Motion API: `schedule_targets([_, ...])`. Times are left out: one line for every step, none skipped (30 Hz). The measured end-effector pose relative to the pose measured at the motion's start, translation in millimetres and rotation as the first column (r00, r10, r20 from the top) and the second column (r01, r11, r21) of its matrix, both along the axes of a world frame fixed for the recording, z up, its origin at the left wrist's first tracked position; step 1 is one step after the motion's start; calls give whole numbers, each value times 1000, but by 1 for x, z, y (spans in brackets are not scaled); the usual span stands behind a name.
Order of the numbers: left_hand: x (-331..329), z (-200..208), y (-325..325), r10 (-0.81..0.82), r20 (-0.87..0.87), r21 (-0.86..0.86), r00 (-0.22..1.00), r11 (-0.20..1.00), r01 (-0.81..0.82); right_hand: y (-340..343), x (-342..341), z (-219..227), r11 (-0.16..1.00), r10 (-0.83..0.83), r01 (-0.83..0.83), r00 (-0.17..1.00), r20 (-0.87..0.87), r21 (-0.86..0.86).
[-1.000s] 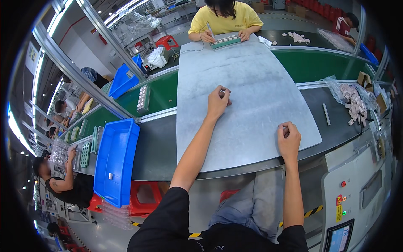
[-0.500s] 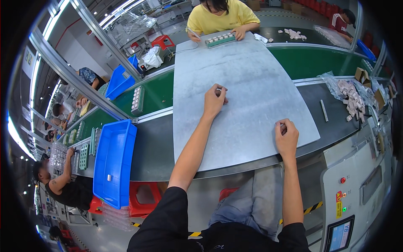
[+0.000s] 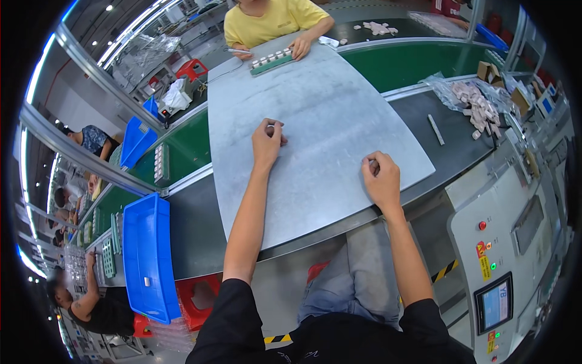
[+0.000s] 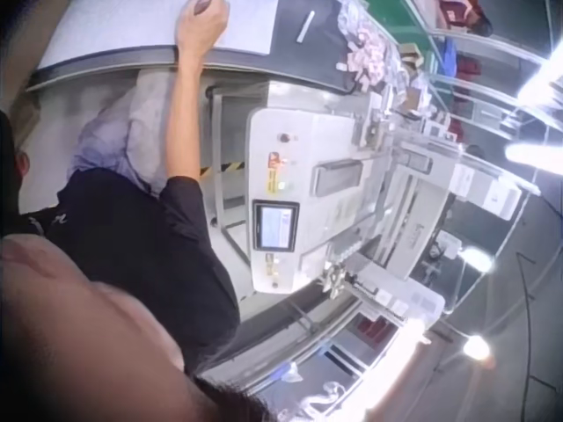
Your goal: The person takes component fixtures from the work surface, places them into a machine, and presses buttons on the control panel to operate the machine. The person then removes the processed fixtures and transfers them along the assembly line.
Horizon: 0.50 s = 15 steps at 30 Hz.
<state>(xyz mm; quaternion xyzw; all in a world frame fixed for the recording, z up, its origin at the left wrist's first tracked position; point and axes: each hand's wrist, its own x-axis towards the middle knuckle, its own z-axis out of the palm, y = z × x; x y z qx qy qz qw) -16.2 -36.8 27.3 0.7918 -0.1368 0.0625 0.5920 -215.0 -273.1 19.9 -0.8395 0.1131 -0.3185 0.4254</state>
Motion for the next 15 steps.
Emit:
schedule_targets([1,0,-1,37,55,21,998,999,-38,-1,1,0,1000,9,-9,1000,16,-5])
schedule_targets([2,-1,-1,72,111,39,991,996,-76,-1,1,1,1000,10,-10,1000,-8,4])
schedule_targets([3,-1,-2,58,109,39,992,997,-63,0,1,1,1000,-4,4,1000,-10,3])
schedule_targets([5,-1,-3,127,183,-11,975,992,-127,1,3,-1,1000,5,-5,1000,-13,-10])
schedule_targets([8,-1,-3,196,253,-67,948,980,-185,1,4,-1,1000,12,-12,1000,-16,-24])
schedule_targets([13,1,-3,230,248,-37,941,973,-228,-1,5,0,998,33,-34,999,-11,-52])
schedule_targets([20,3,-4,216,248,-36,944,976,-214,-2,4,0,999,18,-19,1000,-12,-51])
schedule_targets([30,4,-7,248,396,80,884,950,-302,-4,2,1,998,24,-25,999,-24,-53])
schedule_targets([40,6,-11,249,539,173,804,902,-396,-7,0,2,998,25,-27,999,-37,-57])
schedule_targets([53,7,-15,246,611,270,752,829,-490,-11,-1,-2,996,10,-9,1000,16,-86])
schedule_targets([67,7,-18,223,679,347,699,742,-574,-12,0,-5,996,10,-6,999,40,-86])
schedule_targets([81,6,-20,171,685,418,709,704,-574,-14,-1,-10,996,-9,14,998,55,-94])
schedule_targets([96,8,-22,109,688,479,718,675,-562,-16,-1,-14,994,-8,16,997,79,-104])
schedule_targets([108,11,-25,95,635,590,766,581,-561,-17,-1,-17,993,-11,22,995,96,-116])
schedule_targets([141,-5,-17,12,574,711,818,489,-506,-19,4,-25,999,-2,4,998,59,-48])
